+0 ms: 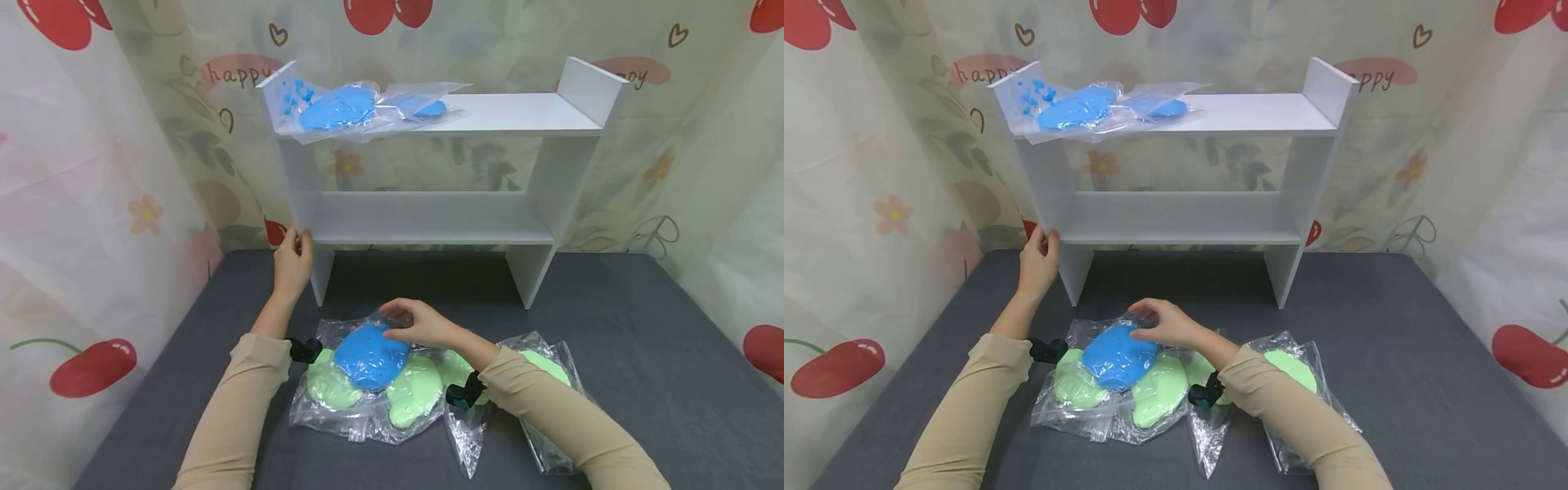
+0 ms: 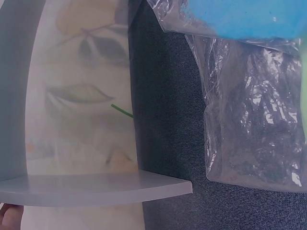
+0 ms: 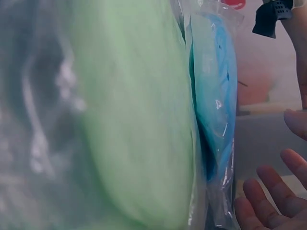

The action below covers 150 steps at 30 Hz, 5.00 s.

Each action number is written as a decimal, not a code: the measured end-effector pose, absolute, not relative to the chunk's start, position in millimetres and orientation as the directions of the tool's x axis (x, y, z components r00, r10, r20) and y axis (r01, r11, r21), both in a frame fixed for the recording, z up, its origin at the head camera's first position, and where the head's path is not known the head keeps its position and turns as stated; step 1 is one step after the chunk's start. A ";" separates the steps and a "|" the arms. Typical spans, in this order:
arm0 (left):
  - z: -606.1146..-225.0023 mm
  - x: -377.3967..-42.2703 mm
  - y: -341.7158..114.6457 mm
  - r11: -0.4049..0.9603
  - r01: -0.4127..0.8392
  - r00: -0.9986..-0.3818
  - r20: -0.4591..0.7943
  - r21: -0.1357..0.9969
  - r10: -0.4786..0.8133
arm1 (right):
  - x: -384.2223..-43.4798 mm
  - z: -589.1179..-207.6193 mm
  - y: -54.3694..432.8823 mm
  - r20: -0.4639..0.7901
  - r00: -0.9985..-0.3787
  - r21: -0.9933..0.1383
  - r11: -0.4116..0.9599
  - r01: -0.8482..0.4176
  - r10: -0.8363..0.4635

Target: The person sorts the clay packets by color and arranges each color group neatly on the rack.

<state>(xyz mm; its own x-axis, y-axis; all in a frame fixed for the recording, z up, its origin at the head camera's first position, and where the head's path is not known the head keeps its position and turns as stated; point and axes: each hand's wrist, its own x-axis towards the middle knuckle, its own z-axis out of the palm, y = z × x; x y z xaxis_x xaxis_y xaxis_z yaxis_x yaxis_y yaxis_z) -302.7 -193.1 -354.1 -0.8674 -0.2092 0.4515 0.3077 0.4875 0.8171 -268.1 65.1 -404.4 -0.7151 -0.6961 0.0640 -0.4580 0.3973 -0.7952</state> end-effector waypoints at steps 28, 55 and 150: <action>-355.5 -302.3 -193.8 0.482 0.319 -0.862 0.461 0.816 -0.210 | -276.5 -416.8 54.4 -0.099 -0.741 -0.749 0.540 -0.384 -0.664; -355.0 -301.8 -192.2 0.492 0.309 -0.861 0.459 0.814 -0.218 | -271.8 -418.5 48.8 -0.172 -0.759 -0.729 0.599 -0.331 -0.628; -356.4 -300.9 -193.5 0.483 0.303 -0.865 0.450 0.821 -0.221 | -269.0 -377.0 111.3 0.124 -0.820 -0.727 0.511 -0.459 -0.559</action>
<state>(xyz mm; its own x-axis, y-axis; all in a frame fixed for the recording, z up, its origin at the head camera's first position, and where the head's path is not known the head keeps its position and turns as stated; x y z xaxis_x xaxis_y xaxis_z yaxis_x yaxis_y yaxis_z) -300.9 -193.5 -356.4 -0.8651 -0.2213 0.4500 0.3035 0.4834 0.8211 -269.0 111.3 -377.0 -0.8199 -0.5588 0.1245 -0.4586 0.5109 -0.7270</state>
